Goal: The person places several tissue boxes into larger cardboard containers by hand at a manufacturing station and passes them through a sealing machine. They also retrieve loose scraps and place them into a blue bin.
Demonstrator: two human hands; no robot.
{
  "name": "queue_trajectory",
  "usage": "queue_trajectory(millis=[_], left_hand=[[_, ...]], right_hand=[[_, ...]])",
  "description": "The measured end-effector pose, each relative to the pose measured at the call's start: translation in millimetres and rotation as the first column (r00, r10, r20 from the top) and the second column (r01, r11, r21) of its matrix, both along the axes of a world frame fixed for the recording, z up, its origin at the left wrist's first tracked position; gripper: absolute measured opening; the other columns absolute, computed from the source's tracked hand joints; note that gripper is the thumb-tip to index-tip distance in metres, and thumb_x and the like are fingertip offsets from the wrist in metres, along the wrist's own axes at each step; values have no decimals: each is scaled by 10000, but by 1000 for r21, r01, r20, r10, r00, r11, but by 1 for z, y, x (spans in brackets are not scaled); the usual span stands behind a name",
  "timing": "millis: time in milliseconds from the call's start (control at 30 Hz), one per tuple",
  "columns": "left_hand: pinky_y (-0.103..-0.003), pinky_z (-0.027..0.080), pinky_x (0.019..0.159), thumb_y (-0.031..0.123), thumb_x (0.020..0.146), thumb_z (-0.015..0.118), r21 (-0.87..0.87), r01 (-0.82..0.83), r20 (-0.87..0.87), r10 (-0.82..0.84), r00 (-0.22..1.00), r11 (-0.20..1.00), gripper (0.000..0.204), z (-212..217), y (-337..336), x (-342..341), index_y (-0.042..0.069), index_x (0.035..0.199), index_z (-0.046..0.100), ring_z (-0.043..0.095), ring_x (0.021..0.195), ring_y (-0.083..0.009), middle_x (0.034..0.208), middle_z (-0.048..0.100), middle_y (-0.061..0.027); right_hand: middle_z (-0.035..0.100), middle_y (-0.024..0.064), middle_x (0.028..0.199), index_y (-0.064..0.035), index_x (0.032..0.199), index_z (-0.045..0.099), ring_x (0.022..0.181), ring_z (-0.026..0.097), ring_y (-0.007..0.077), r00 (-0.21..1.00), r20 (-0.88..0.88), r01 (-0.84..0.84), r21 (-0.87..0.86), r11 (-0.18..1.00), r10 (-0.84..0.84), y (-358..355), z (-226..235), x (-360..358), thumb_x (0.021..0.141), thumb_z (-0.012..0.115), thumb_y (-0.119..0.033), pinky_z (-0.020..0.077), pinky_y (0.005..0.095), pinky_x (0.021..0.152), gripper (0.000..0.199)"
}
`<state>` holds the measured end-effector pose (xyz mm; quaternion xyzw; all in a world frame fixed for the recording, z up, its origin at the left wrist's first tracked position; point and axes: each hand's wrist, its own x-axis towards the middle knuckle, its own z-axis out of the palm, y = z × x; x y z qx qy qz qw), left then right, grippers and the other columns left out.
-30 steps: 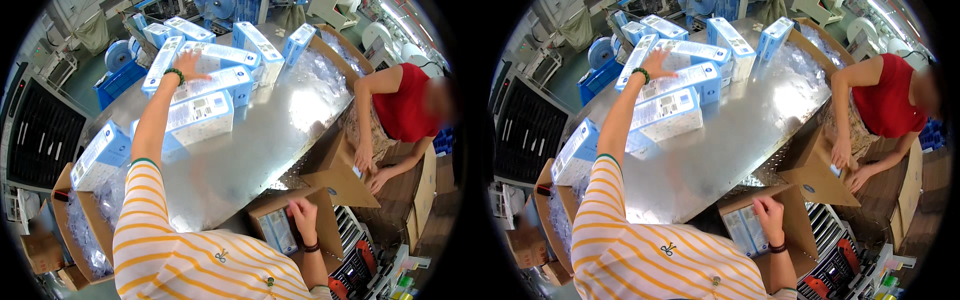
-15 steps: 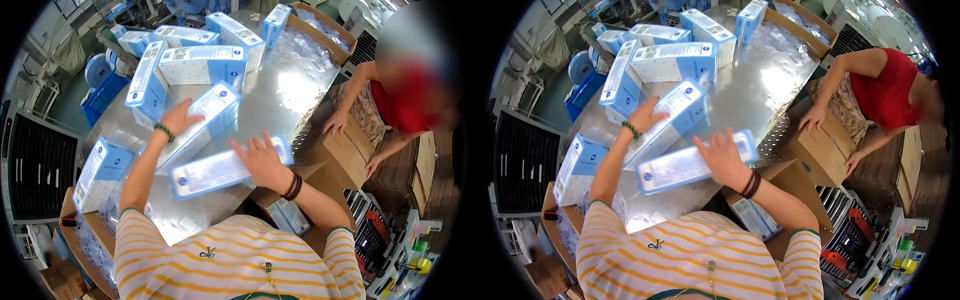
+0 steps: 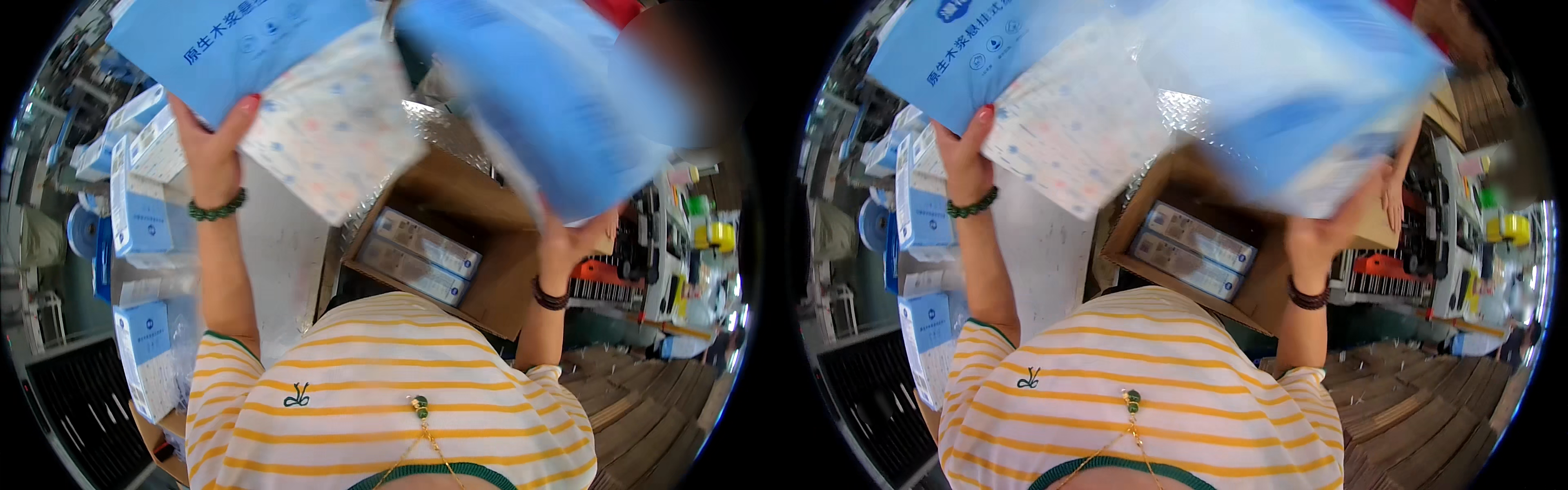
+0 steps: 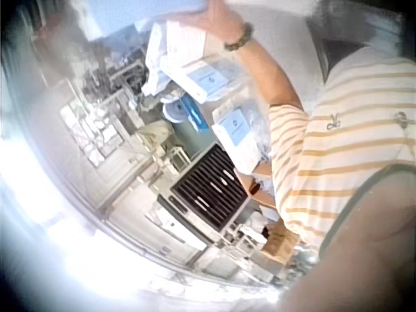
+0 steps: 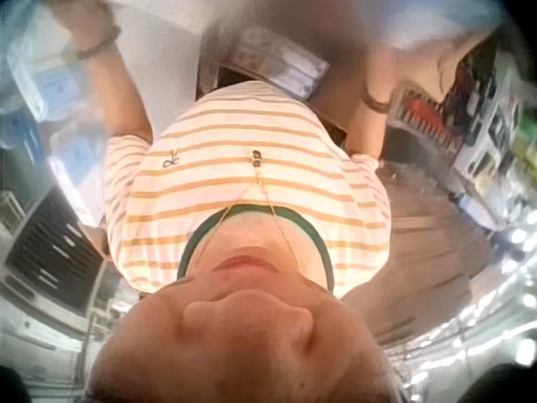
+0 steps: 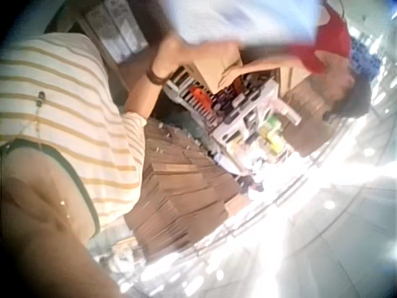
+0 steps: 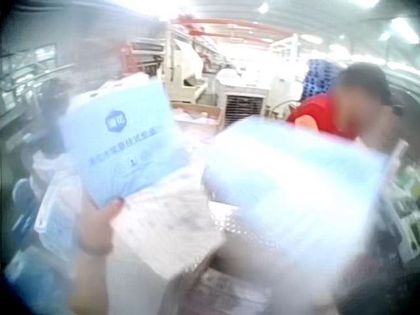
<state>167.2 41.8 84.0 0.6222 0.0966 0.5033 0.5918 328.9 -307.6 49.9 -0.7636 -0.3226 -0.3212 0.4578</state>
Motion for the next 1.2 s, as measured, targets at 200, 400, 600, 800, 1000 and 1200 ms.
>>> queue_trajectory(millis=[200, 400, 600, 800, 1000, 1200], left_hand=[[-364, 400, 888, 193, 574, 795, 411, 575, -384, -437, 813, 708, 913, -23, -132, 82, 37, 1329, 305, 482, 1049, -204, 1134, 512, -118], [-386, 370, 936, 388, 600, 745, -178, 965, -877, -414, -245, -195, 947, -253, -209, 88, 59, 1353, 274, 460, 1131, -337, 1299, 428, -172], [-401, 362, 945, 425, 615, 726, -255, 923, -944, 132, -302, 290, 882, -298, -167, 119, 81, 1329, 339, 453, 1143, -332, 1287, 445, -164], [-417, 354, 955, 461, 629, 708, -510, 842, -838, 121, -532, 174, 822, -318, -185, 111, 103, 1304, 405, 446, 1154, -327, 1275, 463, -156], [-409, 415, 875, 575, 644, 659, -210, 793, -927, 141, -347, 572, 681, -331, -159, 114, 60, 1086, 597, 537, 1032, -306, 1129, 573, -150], [-411, 429, 846, 499, 815, 470, -122, 922, -903, -427, 51, 367, 513, -225, -182, 120, 57, 1040, 599, 544, 1010, -326, 1081, 588, -152]], right_hand=[[337, 148, 1319, -56, 1362, 230, 1126, 425, 240, 964, -18, 236, 512, 826, -264, -113, 37, 2, 675, 612, 162, 442, 374, 907, 816], [552, 126, 1060, 35, 1150, 470, 977, 549, 227, 859, -416, 144, 756, 638, 298, -107, 7, -31, 770, 572, -1, 485, 380, 856, 395], [427, 180, 1193, -152, 1291, 426, 1081, 417, 328, 929, -337, -339, -611, 716, 153, -40, -75, 1, 564, 695, -47, 307, 436, 959, 782], [496, 167, 1062, -215, 1204, 509, 1006, 469, 325, 973, -158, -227, -794, 564, 168, 42, -258, -23, 650, 622, -139, 362, 458, 874, 570], [543, 156, 848, -49, 712, 601, 811, 542, 332, 989, -133, -85, -854, 513, -57, -62, -348, 17, 692, 623, -224, 425, 460, 739, 178], [564, 131, 1044, -52, 988, 602, 933, 541, 225, 203, -979, -621, -119, 774, 13, -10, -362, 17, 801, 569, -135, 435, 357, 810, 207]])
